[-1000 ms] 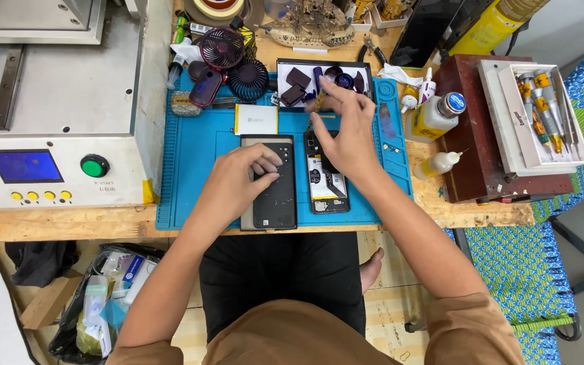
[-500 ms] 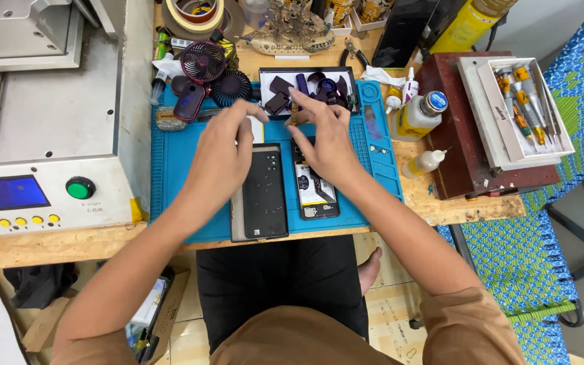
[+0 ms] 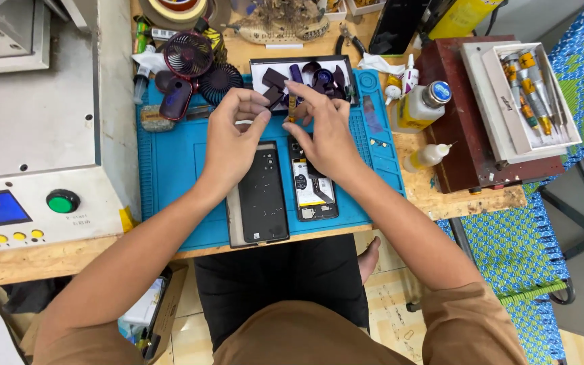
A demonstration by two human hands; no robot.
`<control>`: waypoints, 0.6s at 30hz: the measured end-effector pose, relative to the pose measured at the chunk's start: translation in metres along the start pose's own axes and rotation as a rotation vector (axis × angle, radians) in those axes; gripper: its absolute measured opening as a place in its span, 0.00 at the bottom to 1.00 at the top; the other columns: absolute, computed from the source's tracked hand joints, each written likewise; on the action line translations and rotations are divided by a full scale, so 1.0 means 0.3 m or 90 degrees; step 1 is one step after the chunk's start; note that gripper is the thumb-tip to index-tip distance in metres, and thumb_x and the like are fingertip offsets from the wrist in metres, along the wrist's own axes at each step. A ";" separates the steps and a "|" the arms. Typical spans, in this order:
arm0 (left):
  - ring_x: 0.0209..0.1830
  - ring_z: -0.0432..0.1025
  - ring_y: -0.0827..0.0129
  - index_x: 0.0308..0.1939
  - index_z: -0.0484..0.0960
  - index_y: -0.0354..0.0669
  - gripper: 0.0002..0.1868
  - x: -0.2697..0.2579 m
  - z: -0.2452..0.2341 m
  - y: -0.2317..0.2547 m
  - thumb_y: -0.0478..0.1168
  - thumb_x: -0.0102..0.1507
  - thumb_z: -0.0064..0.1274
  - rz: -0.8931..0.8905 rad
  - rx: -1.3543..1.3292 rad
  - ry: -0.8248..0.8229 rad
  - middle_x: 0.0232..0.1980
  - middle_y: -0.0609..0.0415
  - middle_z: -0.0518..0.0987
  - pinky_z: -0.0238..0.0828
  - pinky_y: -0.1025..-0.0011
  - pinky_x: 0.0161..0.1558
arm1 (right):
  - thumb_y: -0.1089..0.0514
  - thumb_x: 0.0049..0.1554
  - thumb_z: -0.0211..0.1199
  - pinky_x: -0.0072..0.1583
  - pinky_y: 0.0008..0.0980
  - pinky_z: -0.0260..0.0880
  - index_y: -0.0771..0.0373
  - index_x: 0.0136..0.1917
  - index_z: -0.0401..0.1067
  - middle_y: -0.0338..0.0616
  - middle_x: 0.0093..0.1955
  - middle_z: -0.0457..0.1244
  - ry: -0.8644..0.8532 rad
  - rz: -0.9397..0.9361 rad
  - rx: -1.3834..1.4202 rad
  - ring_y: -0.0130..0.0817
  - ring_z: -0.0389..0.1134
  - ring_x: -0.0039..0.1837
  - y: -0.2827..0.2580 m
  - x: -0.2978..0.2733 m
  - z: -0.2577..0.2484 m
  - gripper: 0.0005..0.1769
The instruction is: Repairing a smartphone by disassembling components and replacing parts on a workbench
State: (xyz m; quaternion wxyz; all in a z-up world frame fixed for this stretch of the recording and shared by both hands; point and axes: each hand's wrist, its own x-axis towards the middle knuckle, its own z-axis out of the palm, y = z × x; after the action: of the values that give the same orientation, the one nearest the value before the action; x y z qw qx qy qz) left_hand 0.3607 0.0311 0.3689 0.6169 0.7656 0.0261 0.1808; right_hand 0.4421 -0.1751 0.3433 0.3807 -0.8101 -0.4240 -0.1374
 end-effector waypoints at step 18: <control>0.51 0.86 0.64 0.63 0.70 0.41 0.27 -0.102 0.053 0.159 0.26 0.69 0.72 0.107 -0.136 -0.015 0.47 0.46 0.89 0.82 0.68 0.62 | 0.80 0.77 0.61 0.63 0.47 0.96 0.41 0.92 0.33 0.73 0.62 0.70 0.163 0.177 0.550 0.57 0.81 0.64 -0.153 -0.017 -0.183 0.53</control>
State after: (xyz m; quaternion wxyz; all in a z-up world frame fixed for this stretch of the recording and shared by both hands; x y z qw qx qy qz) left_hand 0.3283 -0.0031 0.4041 0.6780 0.6969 -0.0649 0.2245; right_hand 0.4081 -0.2022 0.4005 0.7469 -0.6033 -0.2795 0.0048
